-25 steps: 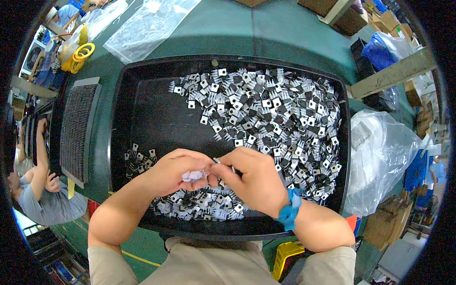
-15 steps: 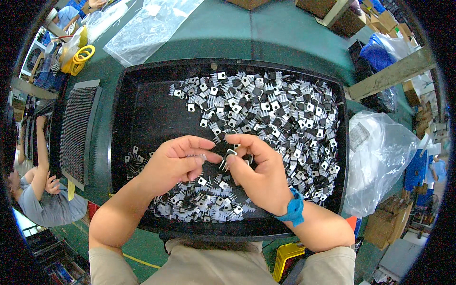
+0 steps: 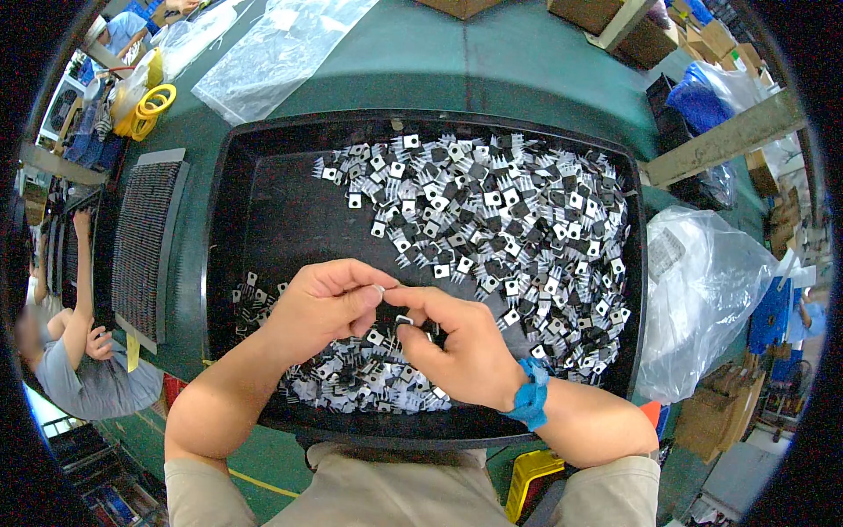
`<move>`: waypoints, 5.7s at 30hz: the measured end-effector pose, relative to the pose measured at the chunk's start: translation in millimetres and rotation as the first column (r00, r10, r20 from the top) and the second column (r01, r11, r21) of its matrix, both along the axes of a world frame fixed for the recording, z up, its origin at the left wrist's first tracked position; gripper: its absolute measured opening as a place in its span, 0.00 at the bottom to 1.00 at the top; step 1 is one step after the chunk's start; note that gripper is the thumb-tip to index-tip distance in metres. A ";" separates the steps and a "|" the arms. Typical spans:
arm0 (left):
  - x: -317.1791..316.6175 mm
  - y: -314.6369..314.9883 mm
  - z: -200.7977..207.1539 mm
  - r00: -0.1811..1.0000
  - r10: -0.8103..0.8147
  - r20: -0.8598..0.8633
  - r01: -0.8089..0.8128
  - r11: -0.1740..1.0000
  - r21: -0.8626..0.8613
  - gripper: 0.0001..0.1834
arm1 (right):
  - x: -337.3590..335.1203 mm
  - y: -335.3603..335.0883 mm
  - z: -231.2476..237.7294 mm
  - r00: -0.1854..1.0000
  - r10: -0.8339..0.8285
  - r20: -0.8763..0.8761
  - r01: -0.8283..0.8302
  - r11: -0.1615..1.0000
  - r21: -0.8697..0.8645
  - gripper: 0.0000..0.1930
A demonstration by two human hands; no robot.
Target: The person repeatedly picks up small black electronic components and white plastic pieces from a black tray. They insert the white piece into the black component by hand and place the assembled unit back into the tray. The process is continuous and repetitive throughout the clip.
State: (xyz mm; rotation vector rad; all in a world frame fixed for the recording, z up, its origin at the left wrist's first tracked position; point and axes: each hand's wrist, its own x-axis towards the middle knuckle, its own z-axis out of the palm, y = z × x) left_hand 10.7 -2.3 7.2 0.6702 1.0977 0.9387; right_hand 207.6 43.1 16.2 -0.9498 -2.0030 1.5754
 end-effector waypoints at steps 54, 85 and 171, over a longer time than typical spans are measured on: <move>4.2 -4.1 -4.4 0.989 -0.122 -0.082 0.118 0.992 -0.049 0.03 | -1.7 0.7 -0.4 0.993 -0.112 -0.030 0.102 0.967 -0.232 0.04; -24.8 2.6 0.3 0.932 0.288 0.222 -0.297 0.955 0.008 0.12 | -73.4 84.3 32.9 0.914 -0.166 0.371 -0.334 0.213 0.918 0.15; -7.2 -3.6 -2.4 0.980 -0.176 -0.098 0.181 0.982 0.051 0.06 | 0.7 -1.6 3.6 0.997 -0.079 0.008 0.079 0.983 -0.166 0.03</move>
